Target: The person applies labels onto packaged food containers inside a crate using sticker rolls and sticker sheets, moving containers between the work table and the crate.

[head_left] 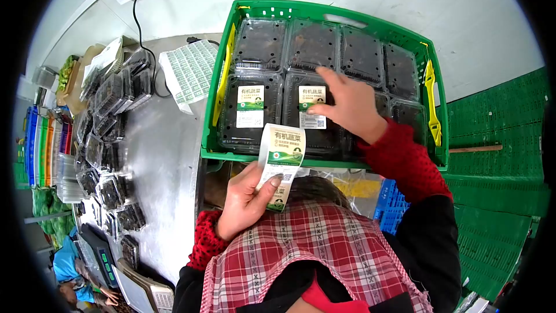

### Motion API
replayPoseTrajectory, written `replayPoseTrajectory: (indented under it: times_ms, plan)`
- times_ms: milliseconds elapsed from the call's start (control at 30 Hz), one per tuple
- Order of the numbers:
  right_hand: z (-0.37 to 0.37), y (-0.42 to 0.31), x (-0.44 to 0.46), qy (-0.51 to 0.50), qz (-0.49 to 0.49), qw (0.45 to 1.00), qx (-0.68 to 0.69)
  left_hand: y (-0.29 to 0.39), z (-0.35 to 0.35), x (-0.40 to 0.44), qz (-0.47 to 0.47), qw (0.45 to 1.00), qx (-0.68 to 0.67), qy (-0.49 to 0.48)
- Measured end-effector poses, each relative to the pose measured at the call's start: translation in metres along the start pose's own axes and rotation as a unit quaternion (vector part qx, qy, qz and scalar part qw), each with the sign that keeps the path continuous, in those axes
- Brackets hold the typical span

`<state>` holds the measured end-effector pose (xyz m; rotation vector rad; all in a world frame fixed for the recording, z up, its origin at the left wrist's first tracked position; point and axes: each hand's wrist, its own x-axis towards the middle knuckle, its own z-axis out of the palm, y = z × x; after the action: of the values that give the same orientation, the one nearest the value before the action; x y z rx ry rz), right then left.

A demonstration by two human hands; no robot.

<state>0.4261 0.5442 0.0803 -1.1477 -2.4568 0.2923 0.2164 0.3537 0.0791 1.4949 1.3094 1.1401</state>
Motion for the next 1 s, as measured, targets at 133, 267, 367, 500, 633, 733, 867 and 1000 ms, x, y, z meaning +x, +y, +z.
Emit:
replayPoseTrajectory:
  times_ms: [133,267,367,500,633,733,867,1000]
  plan:
    - [-0.023,-0.025,-0.018,-0.163,0.0,0.901,0.402,0.004,0.007,0.01,-0.025,0.998,0.028,-0.043]
    - [-0.031,-0.042,-0.046,-0.152,0.007,0.893,0.423,0.006,0.018,0.024,0.128,0.981,0.143,-0.005]
    - [-0.03,-0.041,-0.066,-0.014,-0.131,0.947,0.291,0.01,0.029,0.027,0.061,0.997,-0.01,-0.043]
    - [-0.052,-0.018,-0.066,0.067,-0.209,0.963,0.155,0.012,0.065,0.032,0.04,0.997,-0.048,-0.037]
    - [-0.08,-0.012,-0.061,0.061,-0.096,0.955,0.274,0.024,0.074,0.056,0.157,0.987,0.019,-0.004]
    - [-0.073,-0.01,-0.077,-0.011,-0.149,0.974,0.169,0.022,0.073,0.063,0.157,0.987,-0.011,-0.026]
    - [-0.093,0.013,-0.07,0.086,-0.118,0.977,0.157,0.006,0.089,0.045,0.01,0.992,-0.093,-0.089]
    - [-0.119,0.086,-0.042,0.027,0.128,0.923,0.361,0.006,0.085,0.038,-0.061,0.988,-0.106,-0.09]
